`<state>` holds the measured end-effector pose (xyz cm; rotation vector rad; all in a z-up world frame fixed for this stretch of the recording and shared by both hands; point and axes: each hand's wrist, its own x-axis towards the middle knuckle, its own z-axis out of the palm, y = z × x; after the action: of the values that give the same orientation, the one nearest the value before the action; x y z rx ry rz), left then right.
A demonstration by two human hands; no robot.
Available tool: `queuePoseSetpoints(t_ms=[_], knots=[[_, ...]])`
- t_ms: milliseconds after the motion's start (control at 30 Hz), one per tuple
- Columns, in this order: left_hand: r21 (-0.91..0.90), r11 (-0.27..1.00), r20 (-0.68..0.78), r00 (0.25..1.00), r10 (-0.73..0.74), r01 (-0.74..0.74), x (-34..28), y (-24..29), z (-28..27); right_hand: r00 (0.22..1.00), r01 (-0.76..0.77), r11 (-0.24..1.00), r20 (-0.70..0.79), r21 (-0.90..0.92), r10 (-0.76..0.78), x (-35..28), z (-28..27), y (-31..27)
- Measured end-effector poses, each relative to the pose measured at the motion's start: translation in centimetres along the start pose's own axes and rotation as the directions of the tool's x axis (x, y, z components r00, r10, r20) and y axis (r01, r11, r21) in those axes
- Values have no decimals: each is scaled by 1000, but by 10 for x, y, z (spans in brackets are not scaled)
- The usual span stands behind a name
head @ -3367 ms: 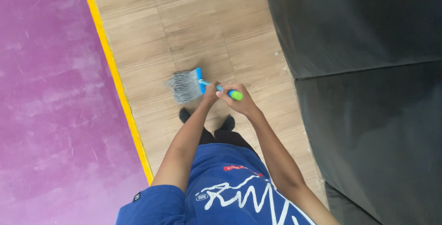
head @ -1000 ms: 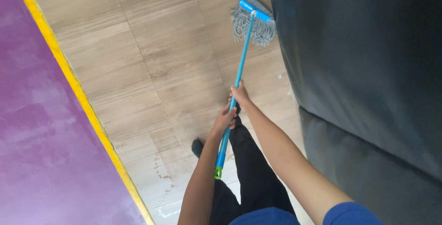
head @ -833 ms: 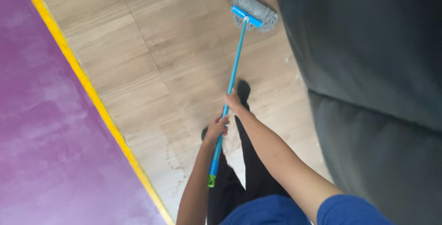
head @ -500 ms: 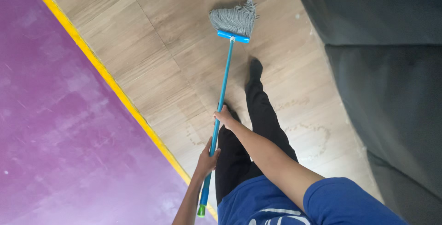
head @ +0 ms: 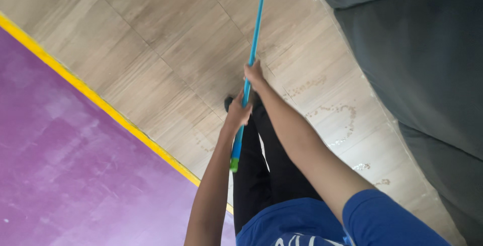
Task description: The person cleans the floor using a mop, periodically pouring liquid from a plastic bottle onto the surface while moving across a court area.
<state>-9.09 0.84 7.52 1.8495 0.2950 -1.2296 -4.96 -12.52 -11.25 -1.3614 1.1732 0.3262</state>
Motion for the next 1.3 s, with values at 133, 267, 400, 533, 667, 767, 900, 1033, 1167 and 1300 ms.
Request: queuePoseSetpoints(t_ms=[133,267,400,533,667,767,900,1033,1167,1300], knots=[[133,990,24,999,43,-46,44,13,32,996,57,997,77,-49,-53,43,-58,-11],[-359,931,242,970,26,65,13,-13,58,979,-34,997,200,-67,47,46,-96,5],[-467,852,240,961,-137,237,-86,-47,52,958,-195,981,216,3,190,1,-78,43],[-69,992,-63,992,-107,102,-179,-91,15,785,-344,938,564,52,256,-82,-37,86],[188,959,-169,969,-182,213,-245,-140,-30,741,-320,945,605,-63,291,-163,9,109],[218,940,-171,959,-227,261,-271,-151,-44,684,-280,957,684,-76,255,-199,12,125],[212,950,-136,970,-201,227,-243,-129,-32,823,-208,976,549,58,143,-179,1,126],[95,983,-62,986,-155,160,-146,-91,3,887,-194,970,447,143,112,-88,-32,96],[-120,991,-7,998,62,-63,-38,-53,48,986,1,995,163,100,-17,3,-74,39],[9,982,-43,981,187,-187,18,10,97,922,326,945,210,30,-325,45,-113,0]])
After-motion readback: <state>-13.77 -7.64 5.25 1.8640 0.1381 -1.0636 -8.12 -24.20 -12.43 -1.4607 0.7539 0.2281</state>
